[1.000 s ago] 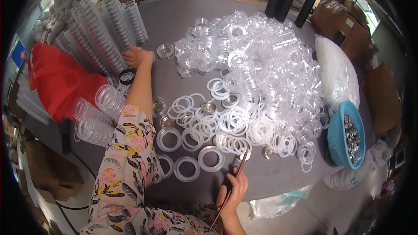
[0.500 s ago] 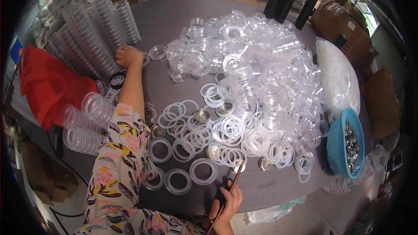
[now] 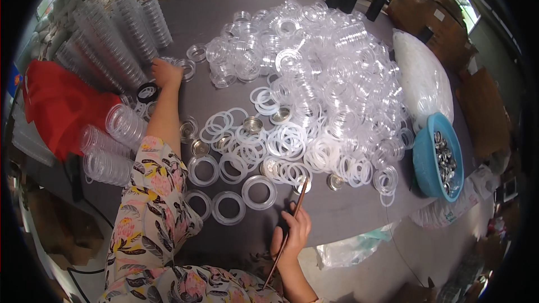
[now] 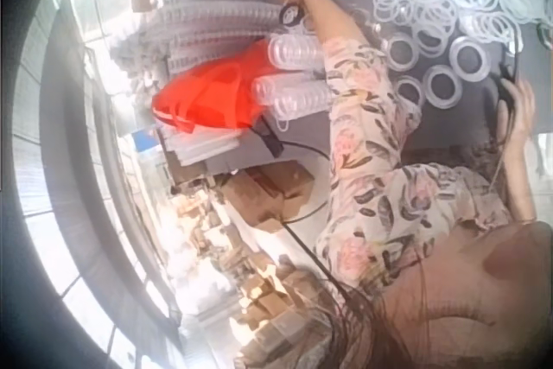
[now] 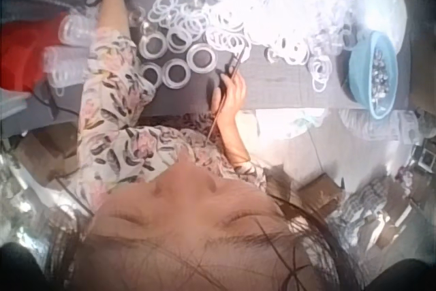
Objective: The person uses a thin wooden stick to separate and stack clear plastic rings on a table. They repeatedly pick up rings, insert the stick to lift individual pieces, and place them into a growing stack. The person also moves loose rings aside to access more items.
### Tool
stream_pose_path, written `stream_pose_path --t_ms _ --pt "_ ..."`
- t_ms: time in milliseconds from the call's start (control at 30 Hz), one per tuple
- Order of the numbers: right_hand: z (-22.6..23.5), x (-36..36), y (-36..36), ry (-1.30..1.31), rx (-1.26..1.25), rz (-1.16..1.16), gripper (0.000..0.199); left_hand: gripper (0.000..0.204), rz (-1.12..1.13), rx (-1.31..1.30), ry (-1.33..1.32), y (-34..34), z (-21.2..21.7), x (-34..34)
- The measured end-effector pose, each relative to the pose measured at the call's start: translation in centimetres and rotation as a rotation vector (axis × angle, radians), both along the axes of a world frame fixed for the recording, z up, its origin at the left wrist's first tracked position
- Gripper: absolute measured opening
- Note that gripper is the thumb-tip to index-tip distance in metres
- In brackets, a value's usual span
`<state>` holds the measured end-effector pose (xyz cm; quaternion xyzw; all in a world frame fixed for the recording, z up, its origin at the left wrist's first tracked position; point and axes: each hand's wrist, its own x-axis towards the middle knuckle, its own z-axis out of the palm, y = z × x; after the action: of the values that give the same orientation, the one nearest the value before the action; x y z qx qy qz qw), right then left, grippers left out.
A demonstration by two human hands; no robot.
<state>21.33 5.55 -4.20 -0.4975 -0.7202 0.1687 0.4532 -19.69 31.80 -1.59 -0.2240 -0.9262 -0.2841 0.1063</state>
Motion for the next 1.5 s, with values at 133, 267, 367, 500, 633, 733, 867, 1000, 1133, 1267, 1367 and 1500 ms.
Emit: stream_pose_path --t_ms 133,267,367,500,633,733,867,1000,1133,1267,1367,1500 --pt "-0.4 0.1 0.2 0.022 0.007 0.004 0.031 0.072 0.04 0.251 0.06 -1.4 1.1 0.5" --pt "-0.4 0.1 0.0 0.027 0.032 -0.01 0.031 0.077 -0.156 0.676 0.215 -2.4 2.1 1.6" --pt "-0.9 0.0 -0.1 0.045 0.04 -0.022 0.028 0.079 -0.641 0.761 -0.19 -6.6 4.1 8.1" --pt "-0.7 -0.4 -0.4 0.087 0.055 -0.035 0.028 0.08 -1.141 0.395 -0.117 -12.7 3.6 16.4" --pt "-1.2 -0.5 -0.7 0.058 0.083 -0.082 0.03 0.069 -1.31 0.123 0.124 -14.9 2.8 19.8" --pt "-1.4 -0.7 -0.8 0.031 0.071 -0.076 0.028 0.066 -1.327 0.119 0.303 -16.1 2.7 19.7" --pt "-1.4 -0.7 -0.6 -0.035 0.069 -0.058 0.026 0.068 -1.288 0.105 0.092 -16.5 2.3 19.3" --pt "-1.6 -1.0 0.0 -0.064 0.077 -0.06 0.025 0.07 -1.269 0.129 -0.454 -15.8 2.5 17.2" --pt "-1.5 -0.9 0.3 -0.102 0.11 -0.068 0.024 0.05 -1.083 0.237 -0.851 -14.9 2.0 16.6" --pt "-1.7 -1.2 0.4 -0.098 0.104 -0.091 0.027 0.026 -0.874 0.681 -1.075 -15.7 2.7 16.2" --pt "-1.9 -1.1 0.4 -0.052 0.103 -0.101 0.028 0.018 -0.751 0.936 -1.238 -15.7 2.6 16.0" --pt "-2.6 -0.1 0.2 0.214 0.087 -0.094 0.044 0.015 -1.052 0.796 -1.14 -19.2 3.8 19.3"
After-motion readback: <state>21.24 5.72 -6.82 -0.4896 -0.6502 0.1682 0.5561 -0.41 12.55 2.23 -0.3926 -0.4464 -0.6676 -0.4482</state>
